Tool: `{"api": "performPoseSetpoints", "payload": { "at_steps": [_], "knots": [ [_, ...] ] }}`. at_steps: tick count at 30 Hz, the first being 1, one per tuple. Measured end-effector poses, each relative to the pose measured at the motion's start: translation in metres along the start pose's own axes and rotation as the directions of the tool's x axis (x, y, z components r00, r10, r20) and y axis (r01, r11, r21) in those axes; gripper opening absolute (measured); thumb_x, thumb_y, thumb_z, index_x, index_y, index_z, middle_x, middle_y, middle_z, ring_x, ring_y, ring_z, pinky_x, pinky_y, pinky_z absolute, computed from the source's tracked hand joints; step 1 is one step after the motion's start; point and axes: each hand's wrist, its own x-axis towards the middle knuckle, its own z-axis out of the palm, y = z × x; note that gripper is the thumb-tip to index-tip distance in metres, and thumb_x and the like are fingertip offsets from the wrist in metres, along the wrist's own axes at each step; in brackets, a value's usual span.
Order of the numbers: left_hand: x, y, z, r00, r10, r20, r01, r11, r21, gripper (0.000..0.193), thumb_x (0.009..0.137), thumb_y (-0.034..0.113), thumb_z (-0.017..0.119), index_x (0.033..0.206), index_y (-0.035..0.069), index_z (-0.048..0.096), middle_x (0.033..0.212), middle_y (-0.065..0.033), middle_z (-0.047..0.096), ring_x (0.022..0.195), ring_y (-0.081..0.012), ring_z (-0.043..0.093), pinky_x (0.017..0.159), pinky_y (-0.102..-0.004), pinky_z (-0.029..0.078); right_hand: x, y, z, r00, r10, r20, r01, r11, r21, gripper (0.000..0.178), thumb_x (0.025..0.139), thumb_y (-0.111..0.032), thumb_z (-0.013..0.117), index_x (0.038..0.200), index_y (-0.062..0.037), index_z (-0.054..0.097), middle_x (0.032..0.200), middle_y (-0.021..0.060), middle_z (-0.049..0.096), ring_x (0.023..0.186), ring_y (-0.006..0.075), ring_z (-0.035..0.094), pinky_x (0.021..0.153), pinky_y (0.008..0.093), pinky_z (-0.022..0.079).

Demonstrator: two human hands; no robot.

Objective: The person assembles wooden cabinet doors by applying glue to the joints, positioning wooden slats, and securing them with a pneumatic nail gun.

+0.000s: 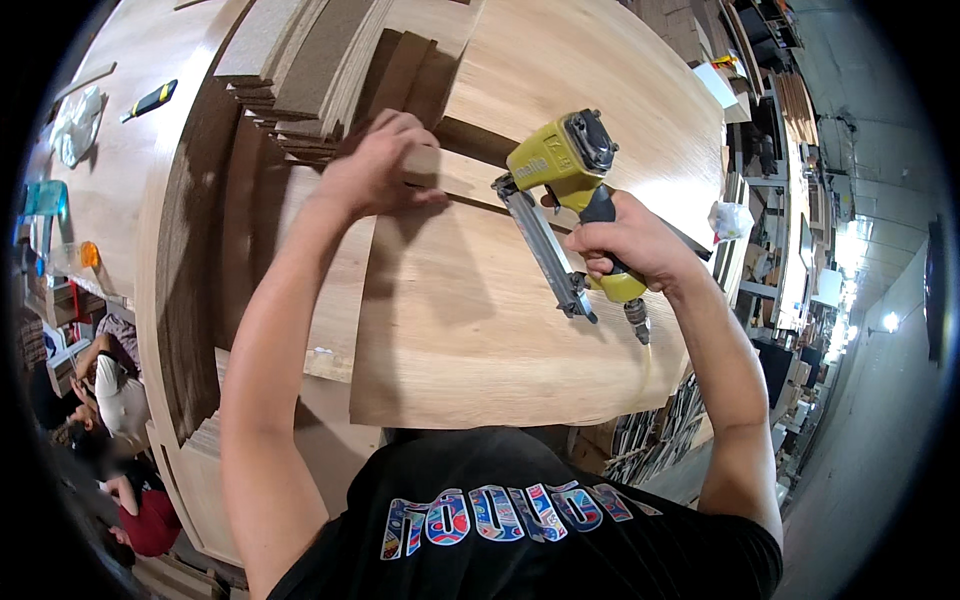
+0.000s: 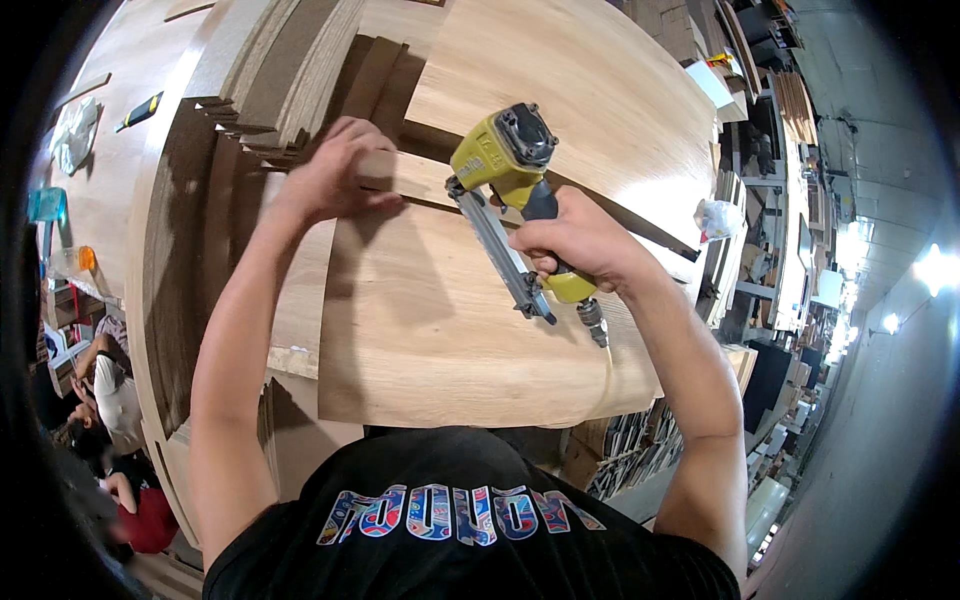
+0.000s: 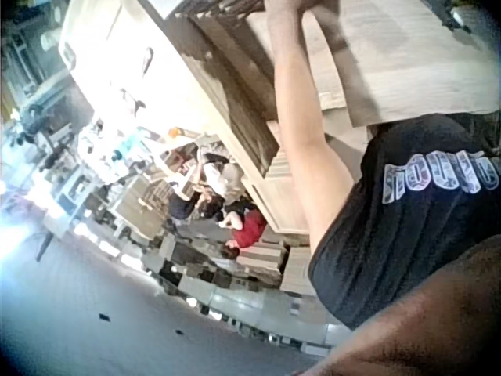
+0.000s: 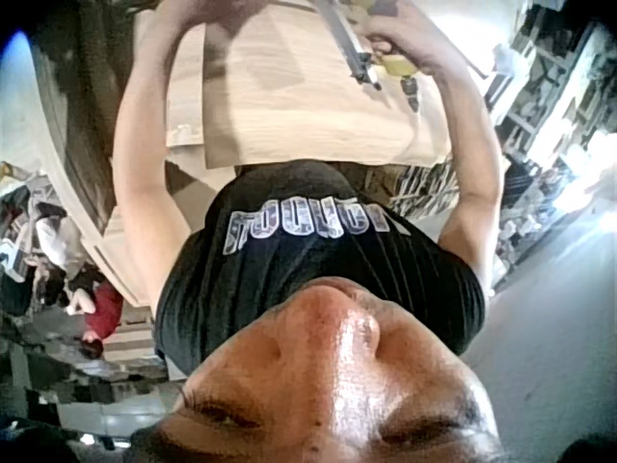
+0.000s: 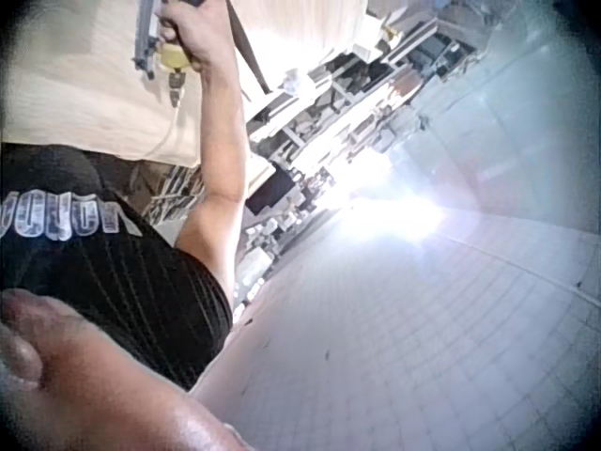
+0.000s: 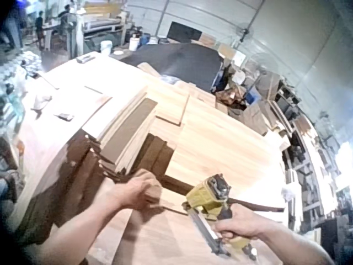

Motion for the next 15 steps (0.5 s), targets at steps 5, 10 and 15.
{"api": "performPoseSetpoints", "payload": {
  "at_steps": [5,10,15],
  "knots": [
    [-0.025,0.018,-0.029,0.969,-0.24,0.054,0.246,0.947,-0.207,0.066,0.086,0.034,0.099,0.141,0.015,0.066,0.139,-0.0052,0.07,0.126,-0.0309,0.071,0.106,-0.0444,0.06,0.0,-0.006,0.005,0.999,-0.005,0.038,0.007,0.999,-0.044,0.021,0.094,-0.002,0.073,0.113,0.004,0.069,0.066,-0.0011,0.063,0.054,0.0065,0.057,0.055,0.026,0.045],
    [-0.026,0.02,-0.03,0.969,-0.244,0.049,0.249,0.939,-0.238,0.069,0.086,0.023,0.097,0.146,0.006,0.066,0.144,-0.0088,0.068,0.126,-0.027,0.071,0.111,-0.0407,0.06,-0.004,-0.02,0.014,0.999,0.033,0.021,-0.029,0.988,-0.149,0.04,0.092,-0.002,0.074,0.13,0.0037,0.067,0.07,-0.0017,0.06,0.056,0.0074,0.056,0.056,0.0253,0.045],
    [-0.026,0.021,-0.028,0.952,-0.278,0.127,0.304,0.909,-0.284,0.067,0.088,0.023,0.097,0.146,0.007,0.067,0.143,-0.0066,0.068,0.124,-0.0269,0.072,0.109,-0.0407,0.061,-0.009,-0.036,0.023,1.0,0.022,0.008,-0.02,0.979,-0.201,0.021,0.093,-0.002,0.074,0.112,0.0022,0.067,0.069,0.0003,0.064,0.057,0.008,0.06,0.057,0.0275,0.049]
  ]
}}
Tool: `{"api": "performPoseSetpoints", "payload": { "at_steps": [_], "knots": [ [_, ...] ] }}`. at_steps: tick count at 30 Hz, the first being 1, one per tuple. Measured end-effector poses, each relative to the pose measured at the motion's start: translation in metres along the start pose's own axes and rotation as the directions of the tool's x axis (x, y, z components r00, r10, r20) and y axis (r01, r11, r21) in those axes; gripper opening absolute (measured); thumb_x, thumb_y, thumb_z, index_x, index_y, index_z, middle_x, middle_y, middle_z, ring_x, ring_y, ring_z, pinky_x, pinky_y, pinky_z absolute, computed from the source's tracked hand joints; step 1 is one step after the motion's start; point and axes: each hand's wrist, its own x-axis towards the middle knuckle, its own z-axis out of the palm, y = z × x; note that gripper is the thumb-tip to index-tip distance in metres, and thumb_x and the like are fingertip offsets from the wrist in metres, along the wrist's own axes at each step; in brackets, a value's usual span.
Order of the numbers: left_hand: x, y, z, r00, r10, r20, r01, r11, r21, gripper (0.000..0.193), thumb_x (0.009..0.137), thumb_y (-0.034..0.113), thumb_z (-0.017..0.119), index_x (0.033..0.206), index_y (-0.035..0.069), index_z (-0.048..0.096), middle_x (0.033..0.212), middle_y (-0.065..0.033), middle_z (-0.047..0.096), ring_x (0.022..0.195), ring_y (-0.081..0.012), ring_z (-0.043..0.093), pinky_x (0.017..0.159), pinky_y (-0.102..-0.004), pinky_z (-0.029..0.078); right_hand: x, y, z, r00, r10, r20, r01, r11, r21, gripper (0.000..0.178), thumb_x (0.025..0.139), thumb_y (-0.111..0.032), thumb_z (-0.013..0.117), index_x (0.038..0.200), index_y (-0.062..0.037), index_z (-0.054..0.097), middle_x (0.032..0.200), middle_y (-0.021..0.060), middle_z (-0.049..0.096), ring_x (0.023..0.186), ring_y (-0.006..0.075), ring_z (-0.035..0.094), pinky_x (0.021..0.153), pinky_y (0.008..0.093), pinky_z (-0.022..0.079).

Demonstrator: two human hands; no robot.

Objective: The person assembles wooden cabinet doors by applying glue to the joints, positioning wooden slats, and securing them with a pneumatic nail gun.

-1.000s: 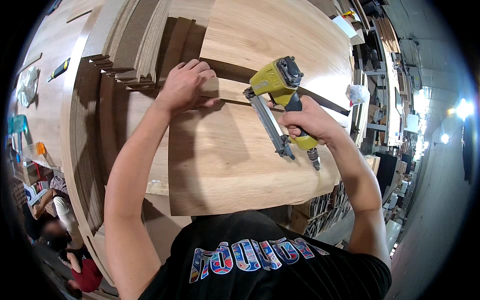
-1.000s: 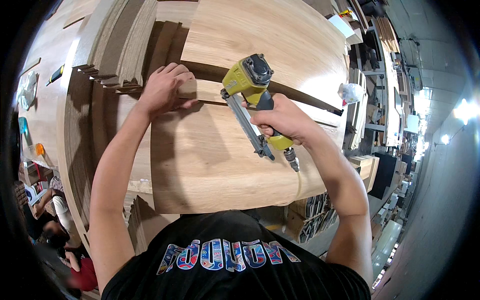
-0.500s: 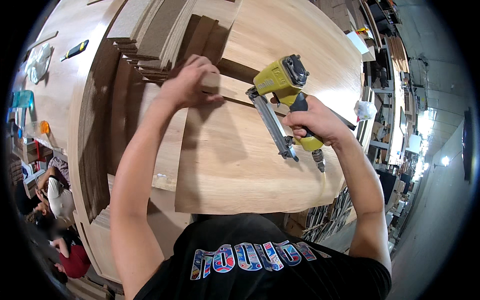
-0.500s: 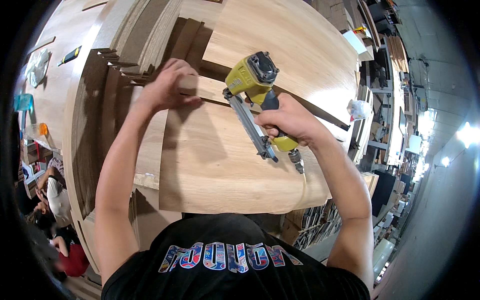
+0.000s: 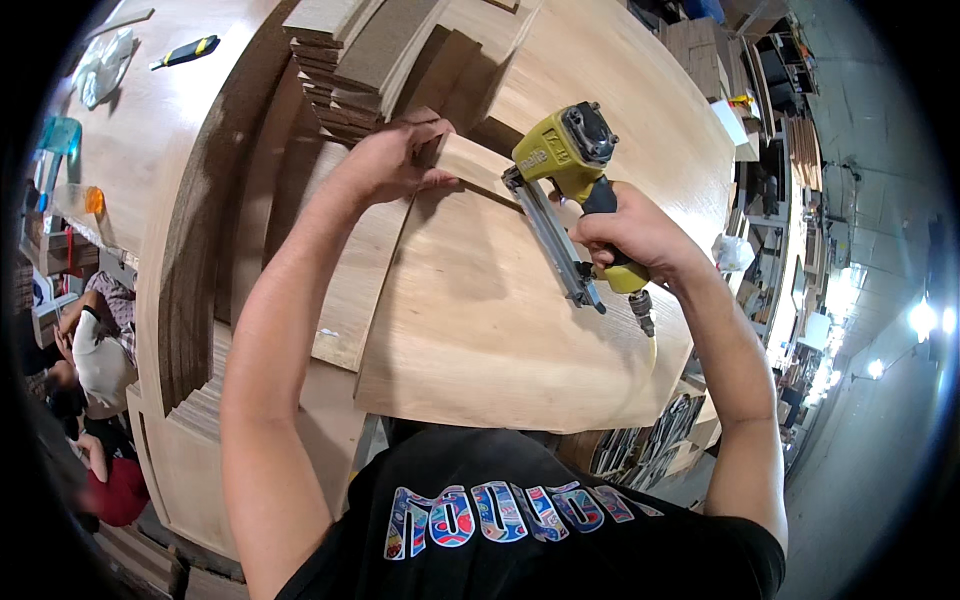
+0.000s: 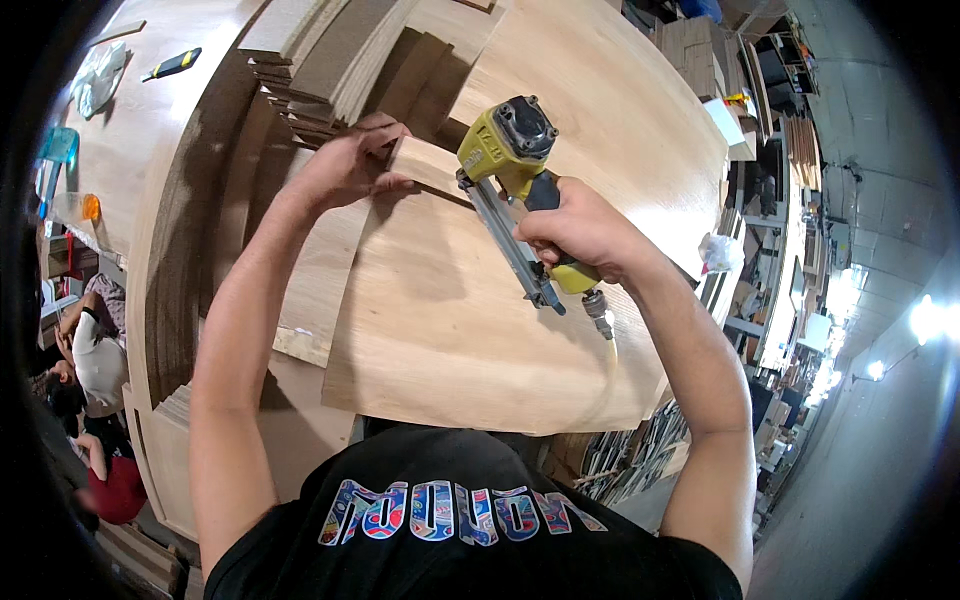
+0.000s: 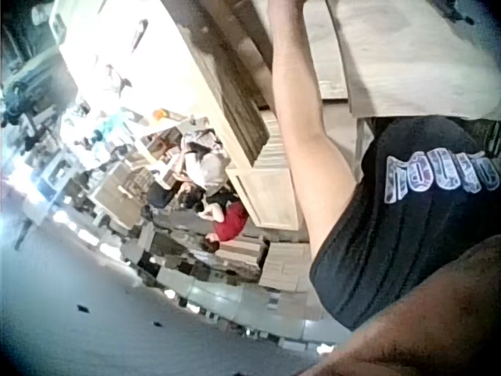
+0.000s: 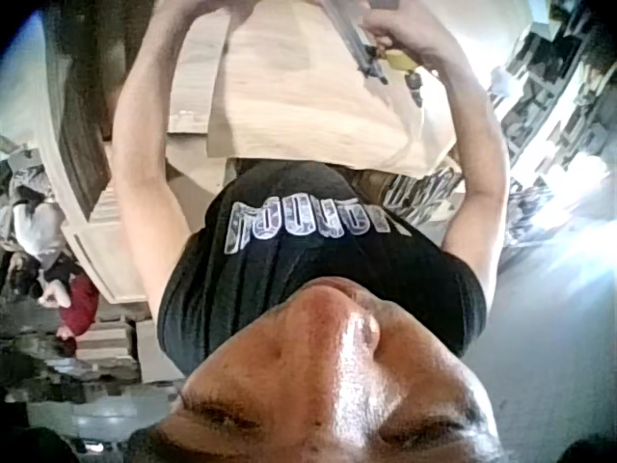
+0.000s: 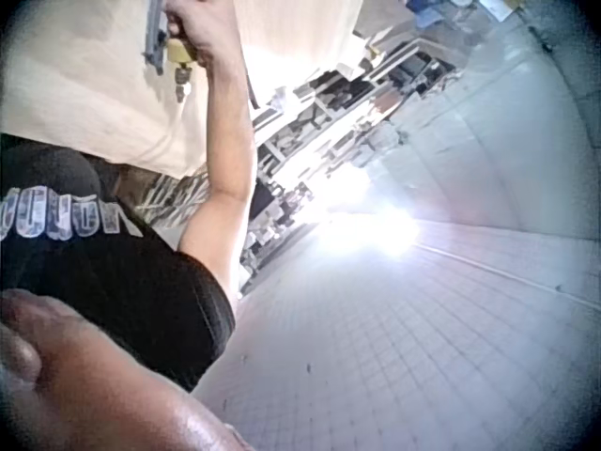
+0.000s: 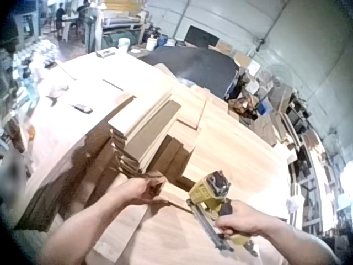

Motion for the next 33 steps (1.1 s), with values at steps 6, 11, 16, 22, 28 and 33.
{"api": "performPoseSetpoints", "payload": {
  "at_steps": [6,11,16,22,28,33],
  "knots": [
    [-0.009,0.03,0.002,0.999,-0.034,-0.024,0.036,0.997,0.072,0.07,0.089,0.034,0.096,0.149,0.012,0.066,0.142,-0.0068,0.069,0.122,-0.0299,0.072,0.104,-0.0425,0.06,-0.01,-0.022,0.007,0.996,-0.084,0.04,0.084,0.996,0.003,0.014,0.093,-0.004,0.076,0.101,0.0004,0.065,0.07,0.0016,0.064,0.057,0.0094,0.061,0.056,0.0294,0.05],
    [-0.013,0.055,-0.004,0.996,-0.093,0.018,0.091,0.994,0.061,0.075,0.089,0.037,0.096,0.153,0.015,0.064,0.141,-0.0072,0.07,0.12,-0.0307,0.073,0.101,-0.0423,0.059,-0.009,-0.029,0.006,0.995,-0.058,0.077,0.066,0.993,-0.095,0.02,0.093,-0.006,0.079,0.104,0.0007,0.064,0.07,0.0015,0.064,0.056,0.0086,0.06,0.054,0.0283,0.05],
    [-0.01,0.035,0.008,0.994,-0.105,-0.002,0.105,0.991,0.084,0.076,0.089,0.036,0.096,0.155,0.015,0.063,0.142,-0.0077,0.069,0.121,-0.0285,0.073,0.102,-0.0408,0.06,-0.007,-0.027,0.01,0.999,-0.035,0.039,0.037,0.997,-0.065,0.02,0.093,-0.006,0.077,0.106,0.001,0.064,0.069,0.0014,0.063,0.056,0.0085,0.061,0.054,0.0286,0.05],
    [-0.006,0.034,0.011,0.996,-0.09,0.0,0.09,0.988,0.122,0.074,0.088,0.038,0.095,0.152,0.019,0.064,0.142,-0.006,0.069,0.124,-0.0278,0.074,0.106,-0.0419,0.062,-0.002,-0.026,0.006,0.995,-0.034,0.092,0.043,0.994,-0.099,0.022,0.092,-0.006,0.077,0.111,-0.0013,0.069,0.073,0.0,0.066,0.058,0.0095,0.061,0.056,0.0288,0.048],
    [-0.003,0.011,0.013,0.994,-0.107,-0.015,0.108,0.978,0.179,0.074,0.089,0.044,0.096,0.153,0.022,0.065,0.136,-0.0104,0.077,0.123,-0.0345,0.076,0.104,-0.046,0.061,0.014,-0.039,0.008,0.997,-0.029,0.075,0.038,0.992,-0.118,0.012,0.092,-0.009,0.078,0.096,-0.0031,0.069,0.072,0.001,0.067,0.058,0.0095,0.062,0.056,0.0288,0.049],
    [-0.018,0.01,0.02,0.97,-0.125,-0.209,0.164,0.97,0.181,0.069,0.095,0.031,0.093,0.154,0.014,0.062,0.132,-0.0156,0.079,0.121,-0.0307,0.077,0.102,-0.0436,0.06,0.019,-0.014,0.018,0.99,-0.139,-0.004,0.139,0.99,-0.014,0.022,0.093,-0.008,0.077,0.078,-0.0056,0.062,0.068,0.0028,0.065,0.056,0.0114,0.06,0.055,0.0297,0.048]
  ]
}}
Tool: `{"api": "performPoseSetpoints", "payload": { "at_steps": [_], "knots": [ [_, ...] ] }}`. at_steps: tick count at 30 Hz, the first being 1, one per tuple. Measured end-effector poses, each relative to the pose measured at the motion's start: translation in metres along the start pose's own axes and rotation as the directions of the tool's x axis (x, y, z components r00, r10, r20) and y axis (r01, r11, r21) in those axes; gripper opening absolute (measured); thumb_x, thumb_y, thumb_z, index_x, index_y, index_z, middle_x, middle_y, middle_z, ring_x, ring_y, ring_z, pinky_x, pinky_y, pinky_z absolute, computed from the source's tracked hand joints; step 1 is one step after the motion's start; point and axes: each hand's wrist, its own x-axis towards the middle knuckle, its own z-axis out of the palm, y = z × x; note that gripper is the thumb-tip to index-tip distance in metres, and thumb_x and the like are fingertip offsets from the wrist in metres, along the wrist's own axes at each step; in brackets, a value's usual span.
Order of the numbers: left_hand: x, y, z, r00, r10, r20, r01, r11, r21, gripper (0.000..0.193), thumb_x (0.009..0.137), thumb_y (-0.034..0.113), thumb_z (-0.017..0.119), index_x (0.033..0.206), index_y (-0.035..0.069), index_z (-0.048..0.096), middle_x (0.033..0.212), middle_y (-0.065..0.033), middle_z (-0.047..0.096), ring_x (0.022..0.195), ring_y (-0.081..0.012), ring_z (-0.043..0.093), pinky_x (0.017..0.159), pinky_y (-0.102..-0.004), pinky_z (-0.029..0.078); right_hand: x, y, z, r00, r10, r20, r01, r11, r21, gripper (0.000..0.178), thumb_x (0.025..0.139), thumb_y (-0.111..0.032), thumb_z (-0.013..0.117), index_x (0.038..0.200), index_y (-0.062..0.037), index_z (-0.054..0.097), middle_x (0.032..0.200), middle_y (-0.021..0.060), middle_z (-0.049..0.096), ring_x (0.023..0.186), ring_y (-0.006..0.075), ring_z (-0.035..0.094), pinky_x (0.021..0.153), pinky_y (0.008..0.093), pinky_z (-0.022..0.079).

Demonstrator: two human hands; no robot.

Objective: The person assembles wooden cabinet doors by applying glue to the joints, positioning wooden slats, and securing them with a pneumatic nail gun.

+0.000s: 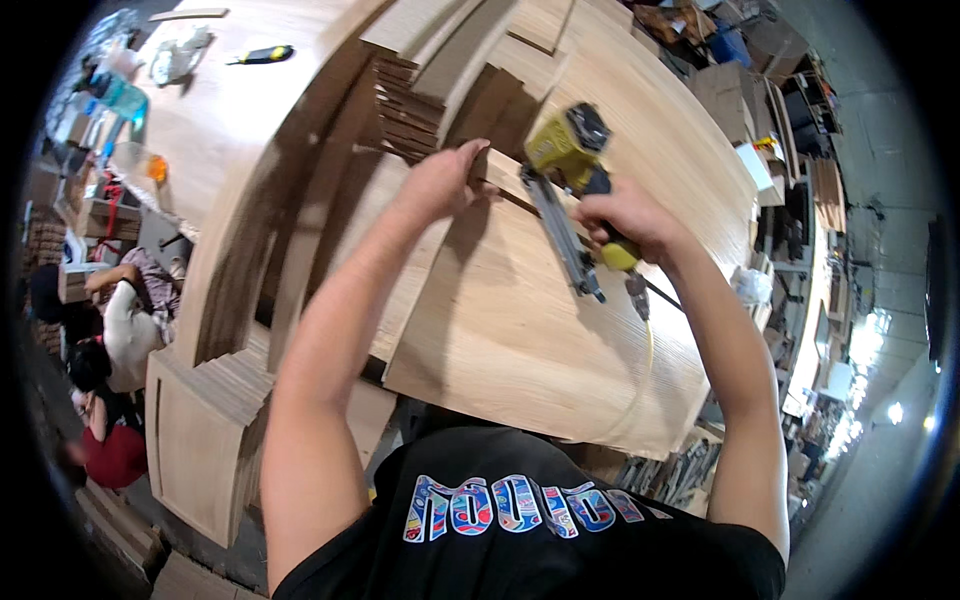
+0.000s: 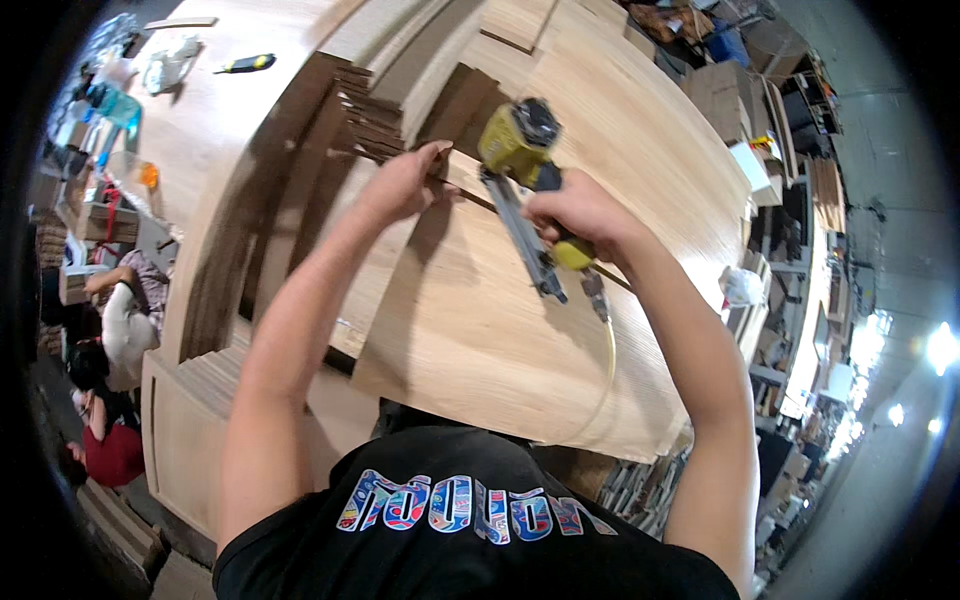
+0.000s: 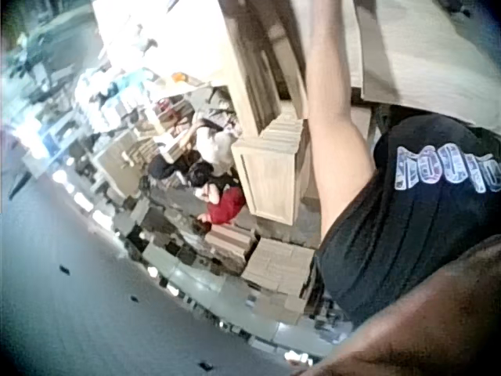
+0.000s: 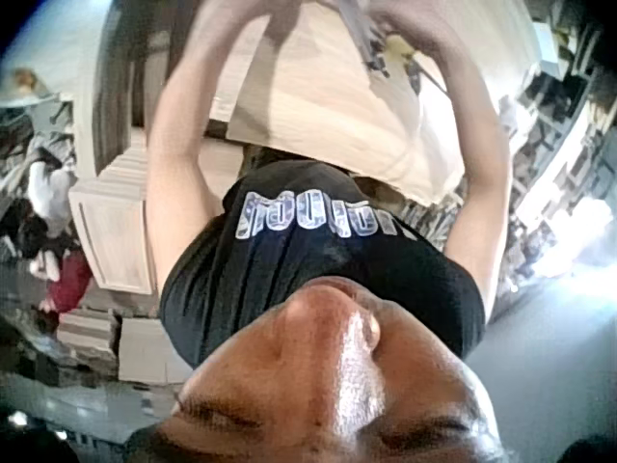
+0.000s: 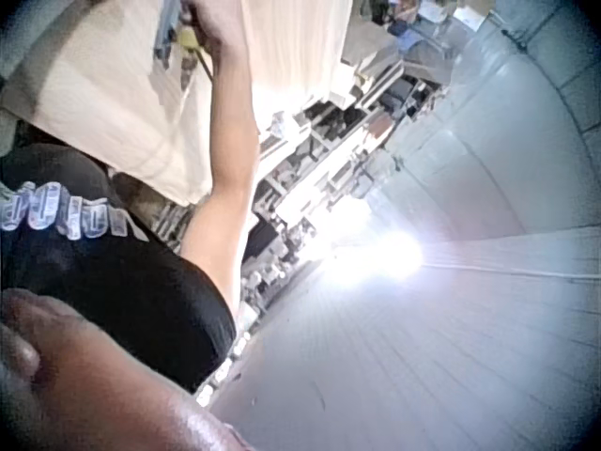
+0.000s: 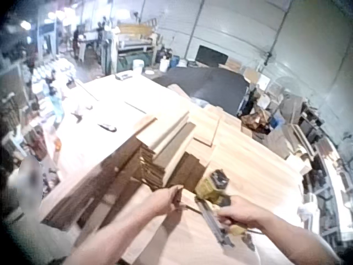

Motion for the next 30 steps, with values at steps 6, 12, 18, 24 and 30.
{"api": "performPoseSetpoints", "payload": {
  "at_steps": [6,12,18,24,30],
  "knots": [
    [-0.101,-0.067,-0.023,0.814,0.057,-0.578,-0.019,0.997,0.072,0.039,0.099,0.024,0.087,0.132,0.007,0.076,0.12,-0.0161,0.078,0.112,-0.0352,0.076,0.096,-0.0465,0.061,-0.074,0.049,0.0,0.993,-0.072,-0.098,0.081,0.993,0.083,0.022,0.092,-0.011,0.083,0.09,-0.0051,0.062,0.064,0.0004,0.059,0.052,0.0099,0.058,0.055,0.0299,0.052],
    [-0.143,-0.164,-0.059,0.652,-0.277,-0.706,0.402,0.916,0.012,0.043,0.105,0.033,0.077,0.136,0.003,0.074,0.138,-0.0192,0.073,0.127,-0.0427,0.069,0.109,-0.0519,0.056,-0.149,0.128,-0.002,0.967,-0.021,-0.256,0.069,0.981,0.182,0.026,0.091,-0.01,0.084,0.108,0.0017,0.068,0.067,-0.0002,0.062,0.053,0.0088,0.056,0.052,0.0269,0.046],
    [0.01,-0.027,-0.162,0.571,0.134,-0.81,-0.002,0.987,0.162,0.052,0.107,0.04,0.076,0.14,0.0,0.073,0.142,-0.0211,0.074,0.134,-0.038,0.069,0.113,-0.0448,0.055,-0.189,0.181,0.026,0.929,-0.023,-0.37,0.156,0.929,0.334,0.04,0.094,-0.003,0.082,0.13,0.0028,0.065,0.077,-0.0013,0.062,0.058,0.0085,0.057,0.054,0.0267,0.048],
    [0.136,-0.014,-0.206,0.857,-0.345,-0.383,0.469,0.83,0.301,0.09,0.086,0.067,0.086,0.153,0.01,0.067,0.148,-0.0187,0.075,0.139,-0.0372,0.07,0.112,-0.0519,0.057,-0.235,0.22,0.051,0.901,0.036,-0.433,0.19,0.864,0.466,0.023,0.094,0.002,0.083,0.106,-0.001,0.064,0.077,0.002,0.064,0.061,0.012,0.061,0.056,0.0313,0.053],
    [0.119,0.006,-0.224,0.813,-0.382,-0.44,0.54,0.778,0.321,0.083,0.087,0.063,0.089,0.139,0.002,0.071,0.136,-0.0204,0.079,0.127,-0.0373,0.076,0.105,-0.0501,0.06,-0.272,0.275,0.08,0.855,0.054,-0.515,0.282,0.787,0.55,0.024,0.093,0.003,0.082,0.104,-0.0003,0.061,0.077,0.0046,0.063,0.06,0.0133,0.06,0.056,0.0308,0.05]
  ]
}}
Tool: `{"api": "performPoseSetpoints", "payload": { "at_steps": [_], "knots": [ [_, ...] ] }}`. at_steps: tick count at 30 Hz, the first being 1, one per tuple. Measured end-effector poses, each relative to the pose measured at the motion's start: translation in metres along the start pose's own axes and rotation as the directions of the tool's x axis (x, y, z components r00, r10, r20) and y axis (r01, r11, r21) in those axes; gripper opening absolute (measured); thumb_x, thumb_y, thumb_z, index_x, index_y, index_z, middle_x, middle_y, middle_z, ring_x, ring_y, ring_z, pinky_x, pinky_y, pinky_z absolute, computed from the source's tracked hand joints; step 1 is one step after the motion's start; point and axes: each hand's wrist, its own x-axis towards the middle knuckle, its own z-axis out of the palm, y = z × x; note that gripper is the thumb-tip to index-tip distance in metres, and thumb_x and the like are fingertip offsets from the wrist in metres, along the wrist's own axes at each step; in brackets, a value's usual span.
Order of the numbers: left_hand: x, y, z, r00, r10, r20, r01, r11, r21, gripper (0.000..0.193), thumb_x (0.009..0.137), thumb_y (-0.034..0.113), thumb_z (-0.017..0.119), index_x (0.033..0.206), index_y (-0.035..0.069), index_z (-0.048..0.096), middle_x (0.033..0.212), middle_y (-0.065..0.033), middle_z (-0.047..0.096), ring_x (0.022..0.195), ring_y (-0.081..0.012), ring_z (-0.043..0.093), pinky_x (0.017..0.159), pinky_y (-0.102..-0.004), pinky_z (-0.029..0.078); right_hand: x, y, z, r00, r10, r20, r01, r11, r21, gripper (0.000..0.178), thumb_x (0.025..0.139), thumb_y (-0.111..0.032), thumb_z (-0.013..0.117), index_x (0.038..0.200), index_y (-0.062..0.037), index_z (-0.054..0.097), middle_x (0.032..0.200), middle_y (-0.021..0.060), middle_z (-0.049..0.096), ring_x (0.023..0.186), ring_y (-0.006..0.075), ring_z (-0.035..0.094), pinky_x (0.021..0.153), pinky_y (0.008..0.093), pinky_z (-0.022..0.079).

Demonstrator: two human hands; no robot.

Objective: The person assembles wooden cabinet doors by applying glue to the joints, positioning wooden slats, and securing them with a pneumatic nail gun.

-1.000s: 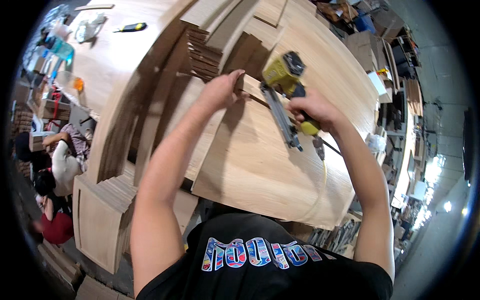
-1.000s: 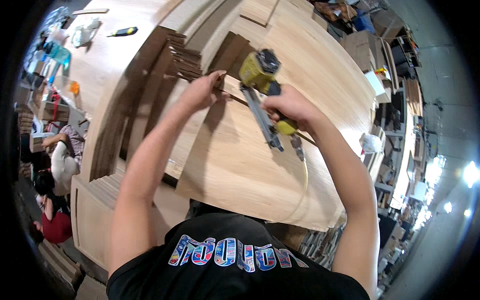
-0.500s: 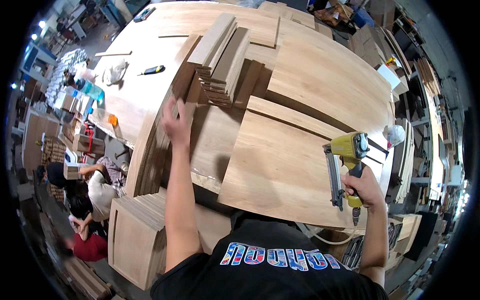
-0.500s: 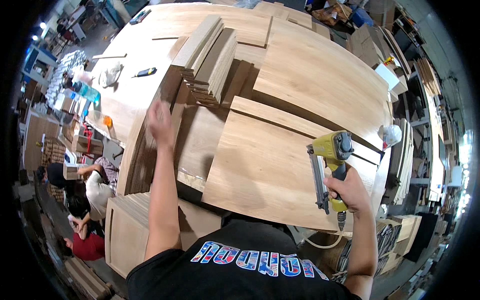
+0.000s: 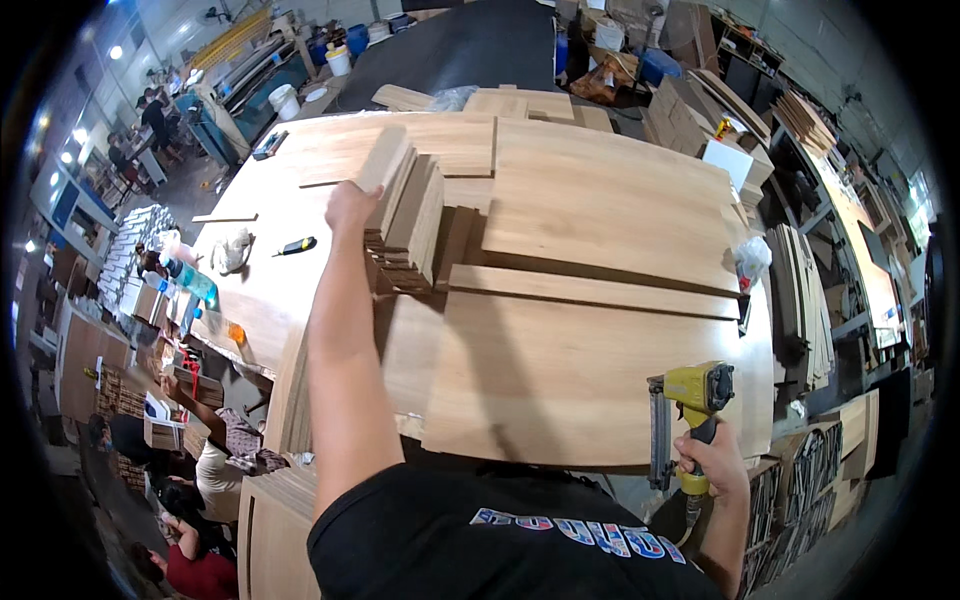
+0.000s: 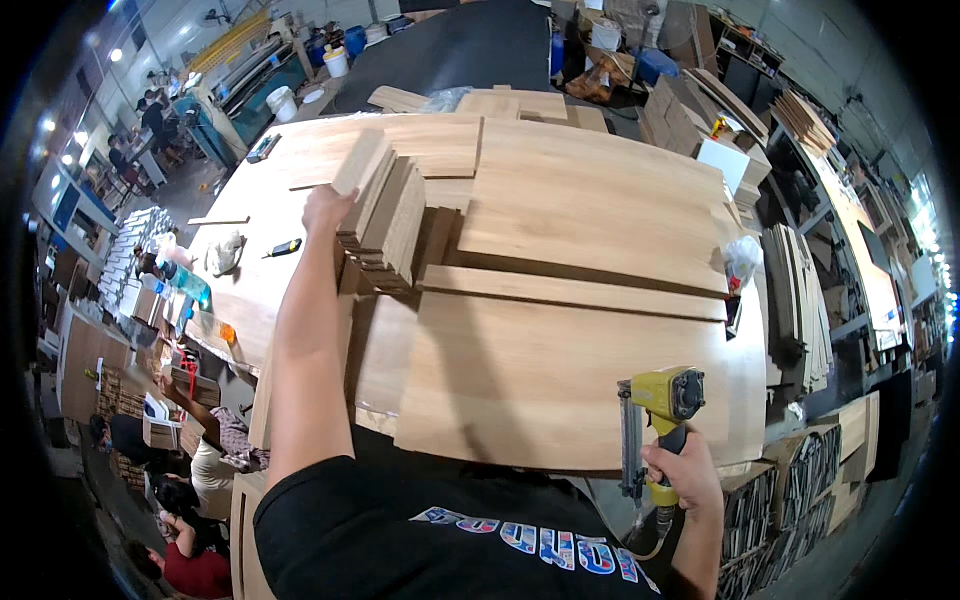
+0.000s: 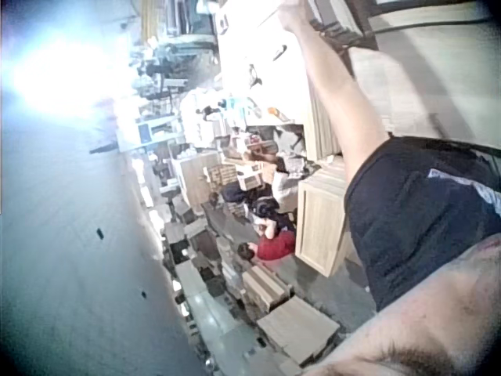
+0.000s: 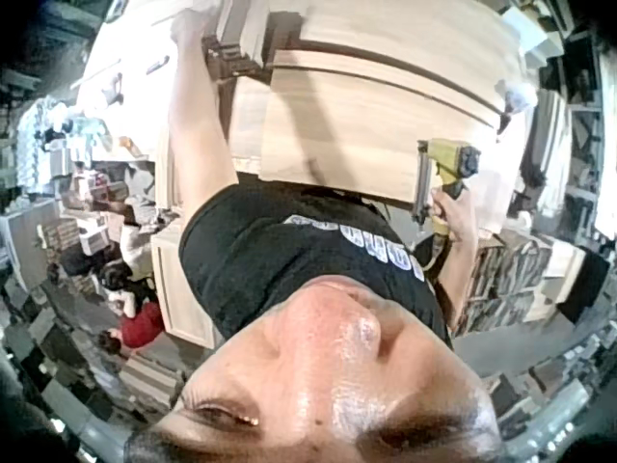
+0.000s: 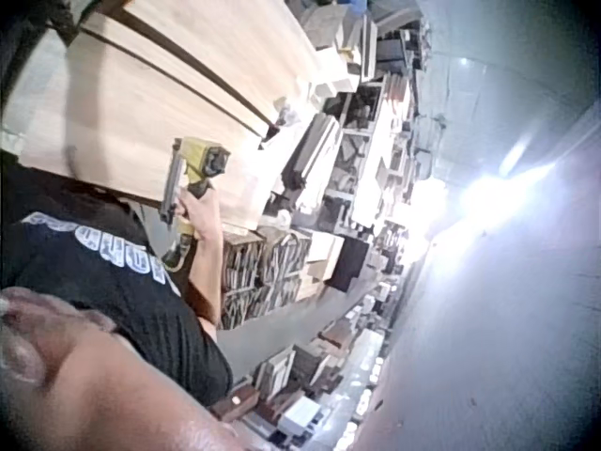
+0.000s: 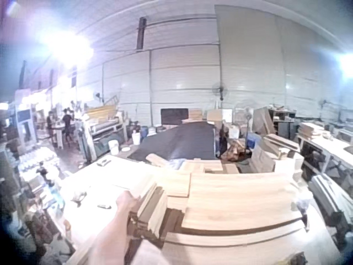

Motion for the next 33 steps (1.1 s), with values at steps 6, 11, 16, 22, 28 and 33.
{"api": "performPoseSetpoints", "payload": {
  "at_steps": [6,11,16,22,28,33],
  "knots": [
    [-0.161,-0.016,-0.01,0.988,0.148,0.042,-0.149,0.989,0.006,0.061,0.09,0.045,0.092,0.131,0.004,0.072,0.115,-0.0216,0.082,0.115,-0.0411,0.079,0.098,-0.053,0.061,-0.027,0.051,-0.034,0.992,0.037,-0.117,-0.014,0.982,0.188,0.028,0.096,0.003,0.077,0.118,-0.0029,0.061,0.078,0.0026,0.06,0.059,0.0133,0.059,0.057,0.032,0.051],
    [-0.33,-0.12,0.074,0.955,0.29,-0.058,-0.294,0.95,-0.105,0.056,0.102,0.023,0.078,0.156,0.022,0.064,0.118,-0.0238,0.081,0.115,-0.0489,0.075,0.097,-0.0611,0.059,-0.014,0.086,-0.055,0.999,0.039,-0.015,-0.037,0.989,0.147,0.041,0.097,0.002,0.076,0.136,-0.0028,0.066,0.082,0.0014,0.062,0.06,0.0118,0.057,0.057,0.0306,0.049],
    [-0.434,-0.108,0.11,0.987,0.099,0.128,-0.12,0.979,0.165,0.068,0.105,0.022,0.07,0.169,0.017,0.048,0.133,-0.0293,0.07,0.115,-0.0476,0.074,0.094,-0.0589,0.063,-0.007,0.086,-0.055,0.993,0.055,0.101,-0.067,0.991,0.12,0.044,0.099,0.001,0.075,0.142,-0.0002,0.067,0.083,-0.0009,0.063,0.062,0.0092,0.056,0.058,0.0283,0.047],
    [-0.434,-0.1,0.136,0.974,0.214,-0.069,-0.199,0.964,0.177,0.088,0.1,0.045,0.079,0.168,0.003,0.043,0.157,-0.0344,0.054,0.131,-0.0513,0.067,0.106,-0.0587,0.059,-0.004,0.091,-0.039,0.983,0.021,0.185,-0.043,0.992,0.115,0.048,0.099,0.001,0.076,0.146,-0.0008,0.065,0.082,-0.0017,0.062,0.062,0.0086,0.056,0.059,0.0277,0.048],
    [-0.354,-0.107,0.16,0.968,0.202,0.149,-0.176,0.97,-0.168,0.094,0.098,0.05,0.078,0.168,-0.002,0.044,0.152,-0.0324,0.065,0.136,-0.0465,0.068,0.113,-0.0534,0.055,0.001,0.086,-0.009,0.982,0.013,0.19,-0.039,0.991,0.131,0.051,0.099,0.002,0.077,0.148,-0.0016,0.065,0.081,-0.001,0.063,0.062,0.0089,0.057,0.06,0.028,0.049],
    [-0.309,-0.093,0.17,0.955,0.246,0.165,-0.201,0.947,-0.252,0.092,0.097,0.048,0.078,0.166,-0.004,0.047,0.136,-0.0326,0.074,0.128,-0.0489,0.071,0.109,-0.0534,0.057,0.008,0.063,0.047,0.989,-0.005,0.146,-0.018,0.988,0.156,0.052,0.099,0.002,0.077,0.149,-0.0013,0.064,0.082,-0.0011,0.061,0.063,0.0089,0.057,0.061,0.0282,0.048]
  ]
}}
